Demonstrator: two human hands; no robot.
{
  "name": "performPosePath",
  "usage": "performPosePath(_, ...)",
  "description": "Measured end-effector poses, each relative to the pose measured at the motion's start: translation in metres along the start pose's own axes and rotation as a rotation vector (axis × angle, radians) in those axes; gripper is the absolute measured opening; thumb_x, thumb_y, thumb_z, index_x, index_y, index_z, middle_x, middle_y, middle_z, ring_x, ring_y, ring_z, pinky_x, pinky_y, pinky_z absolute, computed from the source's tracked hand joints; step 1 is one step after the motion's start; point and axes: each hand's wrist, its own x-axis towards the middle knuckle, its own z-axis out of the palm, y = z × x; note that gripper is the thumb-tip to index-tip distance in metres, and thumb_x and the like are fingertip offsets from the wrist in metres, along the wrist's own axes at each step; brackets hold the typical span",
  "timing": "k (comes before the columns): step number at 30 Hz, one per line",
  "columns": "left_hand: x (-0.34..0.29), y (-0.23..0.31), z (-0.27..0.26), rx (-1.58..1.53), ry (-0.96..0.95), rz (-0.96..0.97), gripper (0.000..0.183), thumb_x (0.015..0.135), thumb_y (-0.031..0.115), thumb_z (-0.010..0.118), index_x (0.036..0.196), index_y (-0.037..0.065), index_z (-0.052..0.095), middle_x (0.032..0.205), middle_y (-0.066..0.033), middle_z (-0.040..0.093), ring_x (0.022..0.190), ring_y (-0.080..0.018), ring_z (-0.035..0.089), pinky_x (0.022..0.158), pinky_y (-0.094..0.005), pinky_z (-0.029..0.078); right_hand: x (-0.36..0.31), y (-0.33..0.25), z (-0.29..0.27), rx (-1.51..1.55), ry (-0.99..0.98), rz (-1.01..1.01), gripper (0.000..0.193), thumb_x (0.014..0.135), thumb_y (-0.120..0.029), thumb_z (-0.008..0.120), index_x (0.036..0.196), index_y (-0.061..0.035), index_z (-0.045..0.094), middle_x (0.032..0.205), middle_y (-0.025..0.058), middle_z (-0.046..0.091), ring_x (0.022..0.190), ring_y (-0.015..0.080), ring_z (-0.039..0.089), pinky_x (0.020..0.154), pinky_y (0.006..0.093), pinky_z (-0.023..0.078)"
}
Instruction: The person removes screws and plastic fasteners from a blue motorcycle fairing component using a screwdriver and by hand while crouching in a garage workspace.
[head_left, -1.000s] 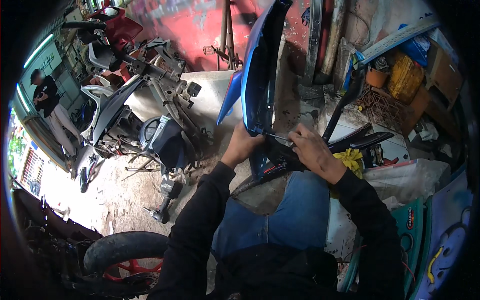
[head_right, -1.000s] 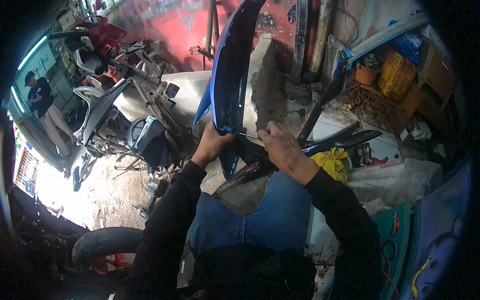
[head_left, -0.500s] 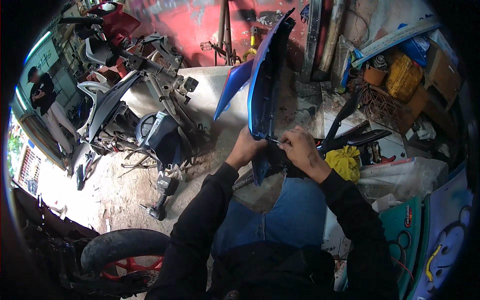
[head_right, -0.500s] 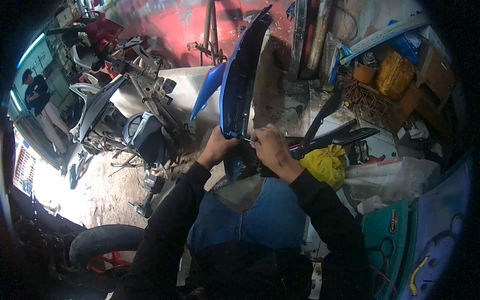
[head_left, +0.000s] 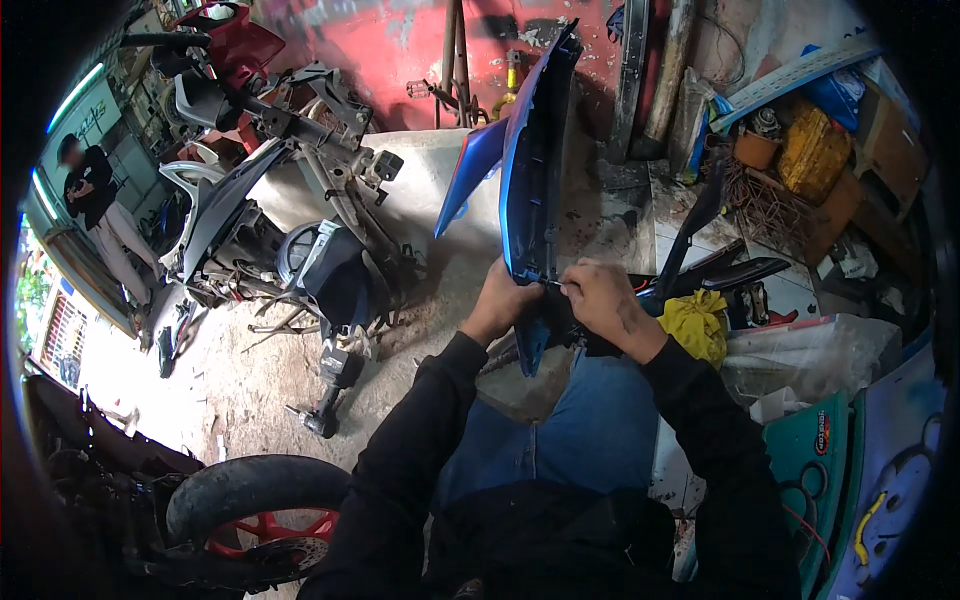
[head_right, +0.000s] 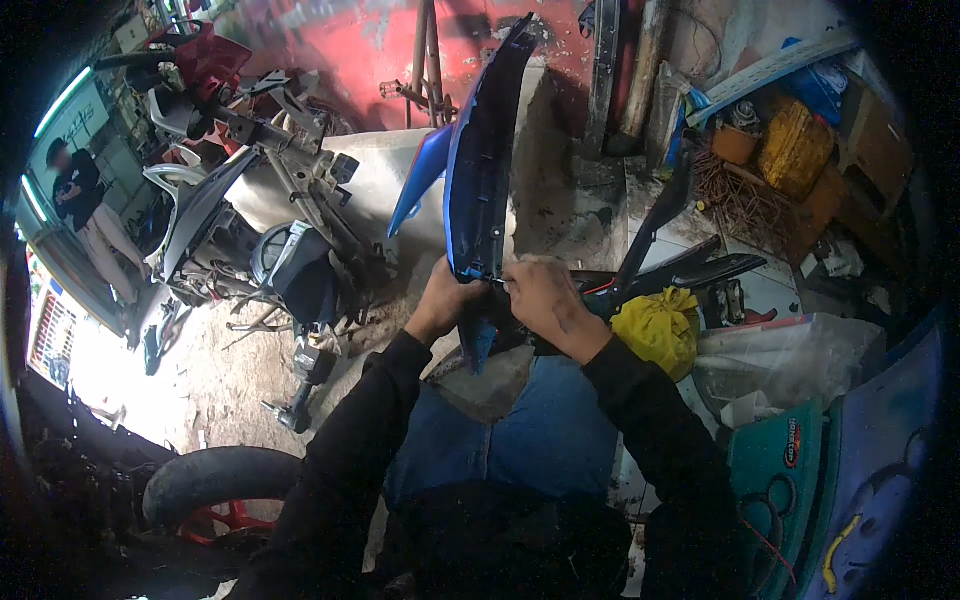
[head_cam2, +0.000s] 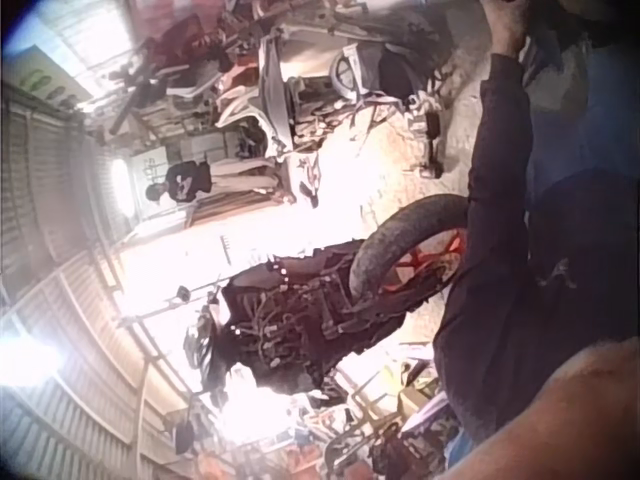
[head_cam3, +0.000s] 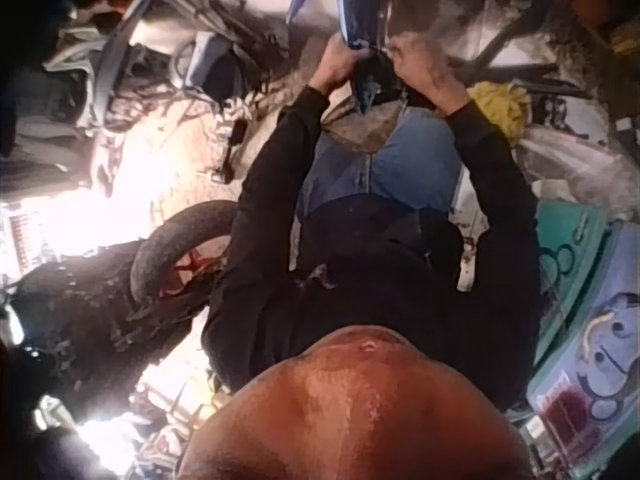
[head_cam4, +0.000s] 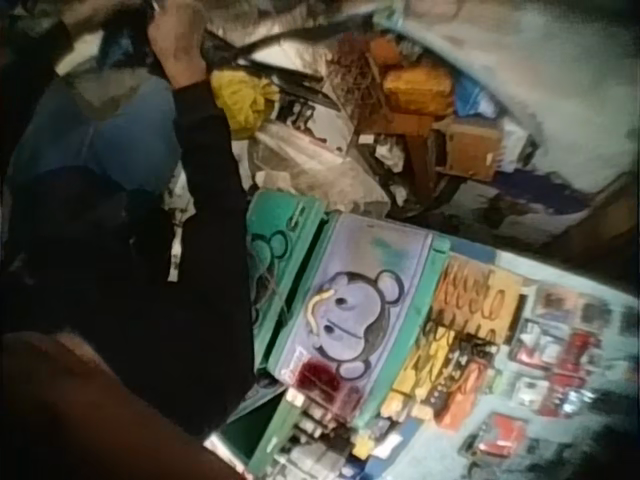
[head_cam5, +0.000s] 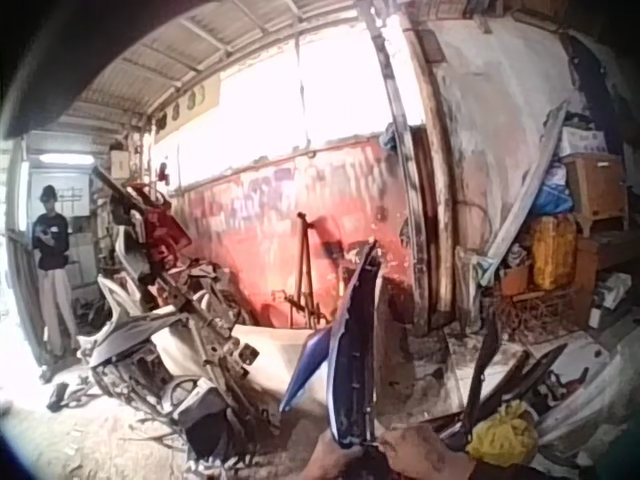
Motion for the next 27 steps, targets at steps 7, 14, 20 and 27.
performPosePath(7, -0.004, 0.002, 0.002, 0.037, -0.013, -0.007, 0.038, 0.068, -0.001, 0.064, 0.104, -0.002, 0.055, 0.093, -0.0065, 0.063, 0.079, -0.0143, 0.063, 0.073, -0.0297, 0.053, -0.001, -0.005, 0.001, 0.079, 0.0, -0.053, 0.015, 0.079, -0.015, 0.064, 0.092, -0.0057, 0.065, 0.085, 0.0151, 0.063, 0.081, 0.0353, 0.061, 0.073, 0.0436, 0.047)
performPosePath(14, -0.011, -0.01, -0.004, -0.111, -0.109, -0.079, 0.04, 0.07, 0.0, 0.069, 0.108, 0.0, 0.055, 0.097, -0.0054, 0.063, 0.084, -0.0134, 0.061, 0.076, -0.0292, 0.052, -0.009, -0.003, 0.02, 0.032, 0.08, -0.117, 0.017, 0.08, -0.017, 0.064, 0.094, -0.0074, 0.064, 0.084, 0.0117, 0.063, 0.082, 0.0325, 0.063, 0.072, 0.0396, 0.05)
performPosePath(20, -0.014, -0.005, -0.006, -0.093, -0.12, -0.091, 0.045, 0.07, 0.004, 0.074, 0.11, 0.002, 0.054, 0.097, -0.004, 0.062, 0.085, -0.0117, 0.059, 0.077, -0.0286, 0.051, -0.019, -0.005, 0.018, 0.039, 0.06, -0.072, 0.017, 0.078, -0.017, 0.066, 0.092, -0.0069, 0.065, 0.085, 0.01, 0.063, 0.079, 0.0303, 0.064, 0.072, 0.0372, 0.05)
performPosePath(27, -0.02, 0.004, -0.011, -0.007, -0.156, -0.056, 0.044, 0.075, 0.018, 0.077, 0.11, 0.003, 0.055, 0.094, -0.0037, 0.061, 0.083, -0.0099, 0.057, 0.075, -0.0276, 0.049, -0.03, 0.016, 0.038, 0.459, -0.264, 0.015, 0.02, 0.077, -0.018, 0.065, 0.09, -0.0019, 0.064, 0.085, 0.0156, 0.066, 0.079, 0.0328, 0.064, 0.073, 0.039, 0.049)
